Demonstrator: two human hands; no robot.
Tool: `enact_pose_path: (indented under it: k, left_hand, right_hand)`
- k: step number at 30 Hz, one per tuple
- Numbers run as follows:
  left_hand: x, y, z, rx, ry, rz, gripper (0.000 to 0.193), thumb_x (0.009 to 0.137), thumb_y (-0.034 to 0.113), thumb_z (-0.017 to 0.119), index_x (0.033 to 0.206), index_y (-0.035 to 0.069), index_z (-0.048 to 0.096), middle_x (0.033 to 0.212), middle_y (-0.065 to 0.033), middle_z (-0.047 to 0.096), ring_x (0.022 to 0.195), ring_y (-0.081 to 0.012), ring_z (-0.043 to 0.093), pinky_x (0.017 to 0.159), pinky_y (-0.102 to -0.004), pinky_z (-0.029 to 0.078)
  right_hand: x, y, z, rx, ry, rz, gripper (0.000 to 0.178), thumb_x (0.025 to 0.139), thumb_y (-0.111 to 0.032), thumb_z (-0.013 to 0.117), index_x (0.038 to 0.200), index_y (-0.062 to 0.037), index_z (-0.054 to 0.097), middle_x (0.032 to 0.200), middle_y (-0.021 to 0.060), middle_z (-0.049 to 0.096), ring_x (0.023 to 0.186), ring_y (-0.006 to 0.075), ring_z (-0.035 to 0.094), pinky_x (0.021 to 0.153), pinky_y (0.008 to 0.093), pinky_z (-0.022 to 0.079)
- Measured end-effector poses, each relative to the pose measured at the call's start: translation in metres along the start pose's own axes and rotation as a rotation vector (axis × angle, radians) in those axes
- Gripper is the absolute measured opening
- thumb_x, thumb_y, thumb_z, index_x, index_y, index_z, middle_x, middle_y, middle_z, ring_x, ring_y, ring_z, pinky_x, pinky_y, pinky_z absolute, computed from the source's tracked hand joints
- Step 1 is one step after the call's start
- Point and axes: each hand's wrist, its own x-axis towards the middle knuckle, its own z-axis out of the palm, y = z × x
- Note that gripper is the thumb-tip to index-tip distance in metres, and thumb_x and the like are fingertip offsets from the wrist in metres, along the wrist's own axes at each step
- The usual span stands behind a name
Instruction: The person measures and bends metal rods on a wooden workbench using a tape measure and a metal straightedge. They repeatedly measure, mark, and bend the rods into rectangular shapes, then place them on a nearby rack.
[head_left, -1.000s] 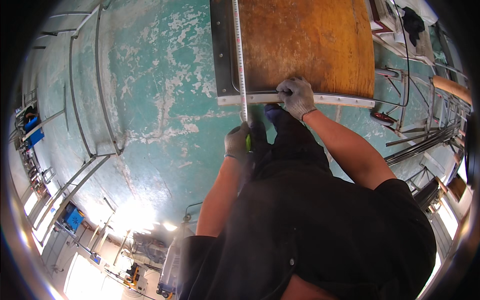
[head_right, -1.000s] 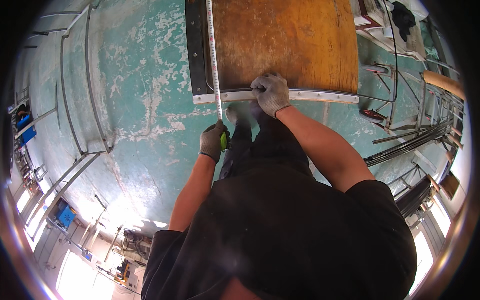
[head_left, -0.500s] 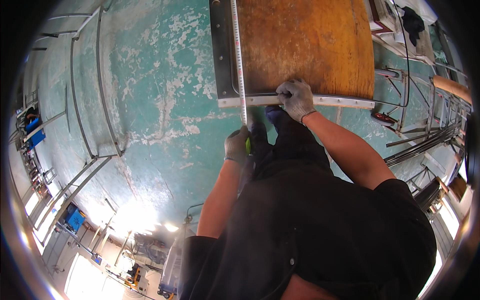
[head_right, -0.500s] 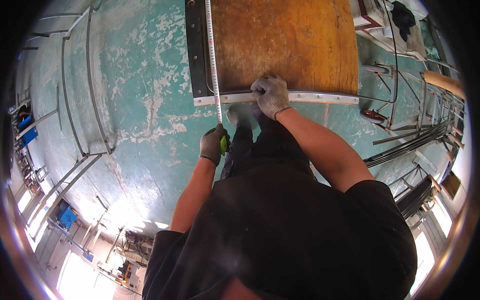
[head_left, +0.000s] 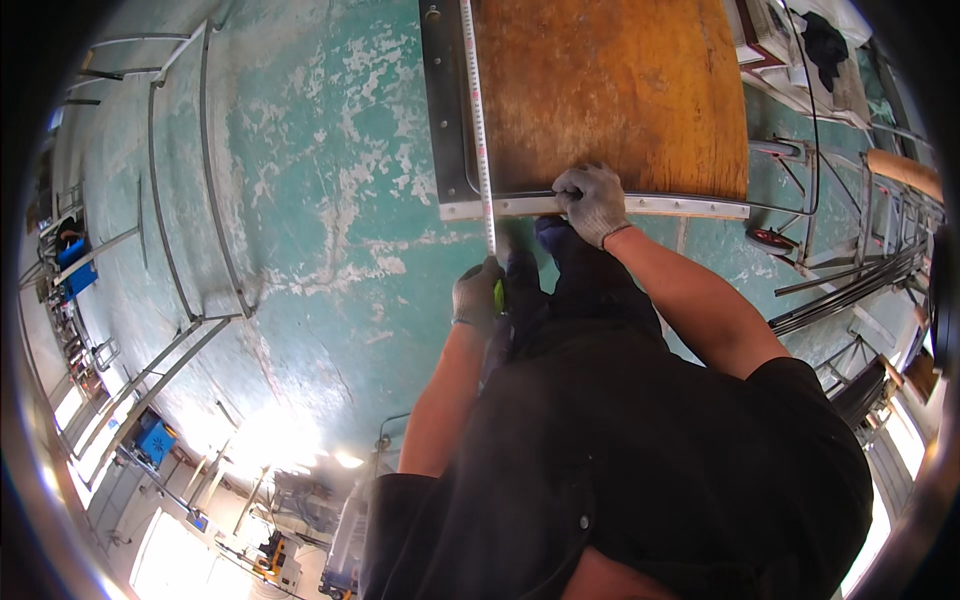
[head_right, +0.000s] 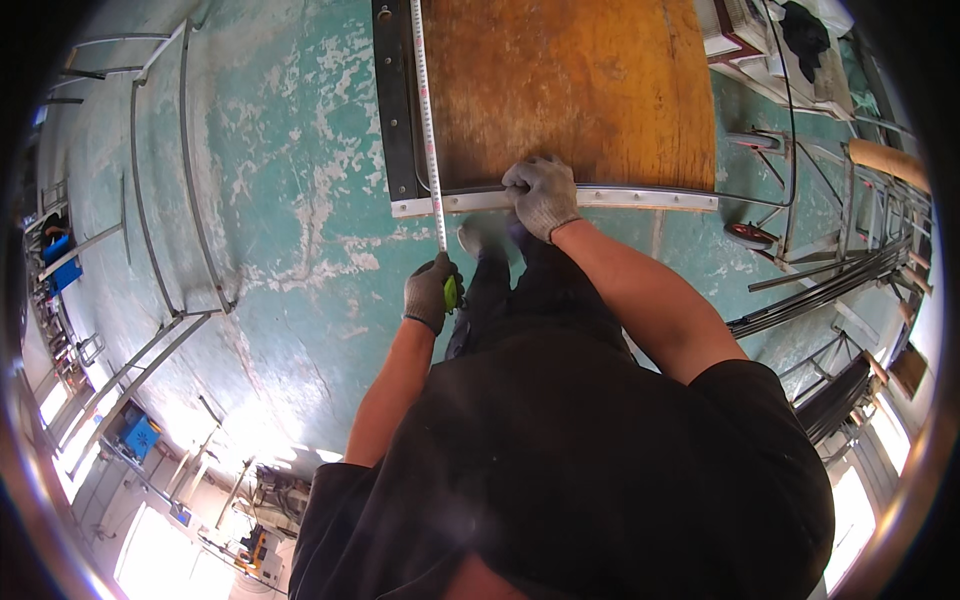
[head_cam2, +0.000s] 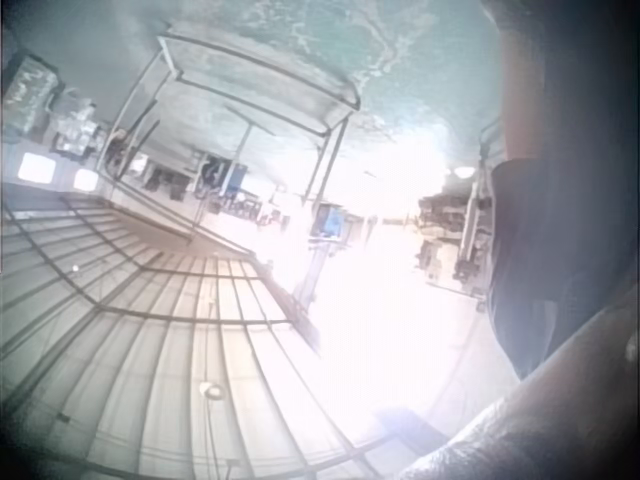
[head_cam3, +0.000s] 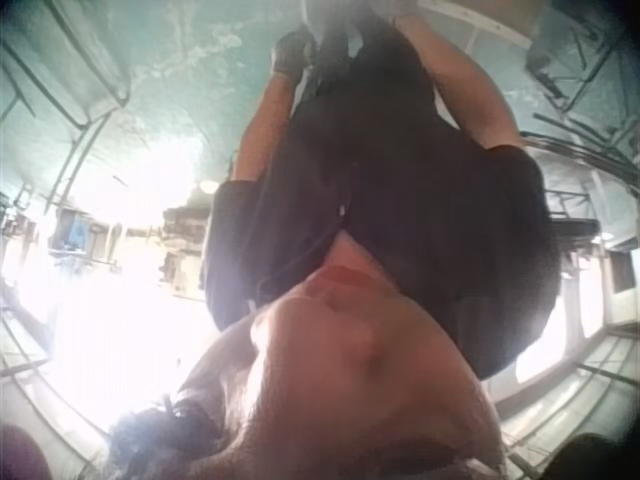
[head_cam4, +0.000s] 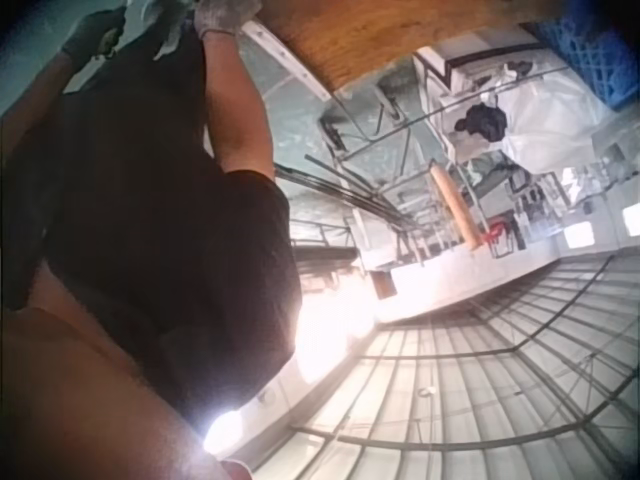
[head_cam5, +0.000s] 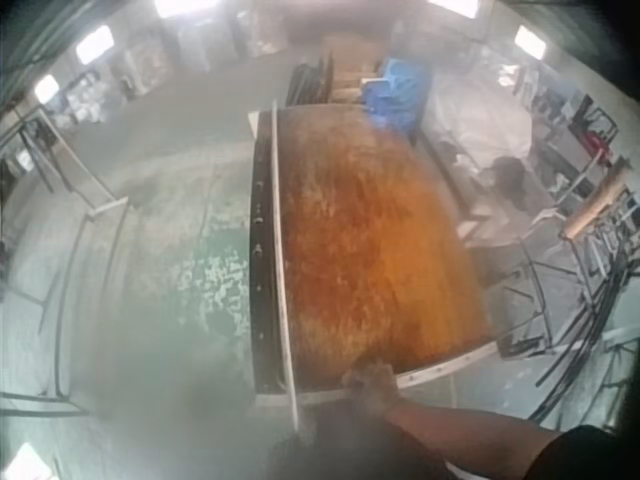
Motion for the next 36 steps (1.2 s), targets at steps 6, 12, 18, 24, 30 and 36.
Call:
enact_pose_path:
  k: [6,12,18,24,30,36]
  left_hand:
    - [-0.004,0.002,0.002,-0.037,-0.006,-0.039,0.039,0.108,0.036,0.070,0.102,-0.003,0.071,0.083,-0.0107,0.070,0.067,-0.0213,0.067,0.061,-0.0355,0.055]
    - [-0.009,0.007,0.003,-0.006,0.010,-0.041,0.039,0.107,0.035,0.070,0.101,-0.003,0.071,0.083,-0.0110,0.070,0.067,-0.0213,0.067,0.061,-0.0353,0.054]
    - [-0.001,-0.002,0.000,-0.005,0.002,0.004,0.039,0.107,0.035,0.070,0.101,-0.003,0.071,0.083,-0.0119,0.071,0.068,-0.0215,0.067,0.062,-0.0362,0.054]
    - [-0.007,0.004,0.002,0.006,-0.008,0.003,0.040,0.107,0.036,0.069,0.100,-0.003,0.071,0.083,-0.0117,0.070,0.067,-0.0215,0.067,0.062,-0.0364,0.054]
    - [-0.006,0.001,0.003,0.011,0.005,0.022,0.040,0.107,0.037,0.069,0.098,-0.002,0.070,0.082,-0.0110,0.070,0.066,-0.0210,0.066,0.060,-0.0360,0.053]
    - [-0.009,0.001,0.001,0.060,-0.015,0.058,0.040,0.107,0.036,0.069,0.100,-0.003,0.070,0.082,-0.0101,0.070,0.066,-0.0204,0.066,0.059,-0.0349,0.053]
  right_hand:
    - [-0.001,-0.001,-0.001,-0.005,0.028,-0.022,0.008,0.081,-0.009,0.080,0.086,-0.0141,0.075,0.085,0.0034,0.073,0.087,0.0300,0.065,0.086,0.0453,0.049]
    - [-0.001,0.001,0.001,-0.003,0.051,-0.038,0.008,0.079,-0.011,0.080,0.084,-0.0144,0.074,0.082,0.0032,0.071,0.086,0.0298,0.065,0.086,0.0454,0.049]
    - [-0.001,-0.001,0.001,-0.012,0.062,-0.043,0.007,0.077,-0.011,0.078,0.082,-0.0151,0.074,0.080,0.0035,0.070,0.085,0.0302,0.066,0.083,0.0447,0.050]
    - [0.000,-0.001,-0.001,0.001,0.065,-0.047,0.007,0.076,-0.010,0.078,0.081,-0.0151,0.075,0.079,0.0040,0.070,0.083,0.0302,0.066,0.082,0.0443,0.052]
    - [-0.002,0.002,0.001,0.024,0.068,-0.045,0.008,0.076,-0.010,0.078,0.081,-0.0157,0.075,0.080,0.0036,0.071,0.083,0.0301,0.066,0.083,0.0443,0.052]
    - [-0.002,-0.003,-0.004,0.045,0.057,-0.039,0.008,0.077,-0.011,0.077,0.079,-0.0178,0.073,0.080,0.0048,0.070,0.085,0.0315,0.067,0.085,0.0448,0.051]
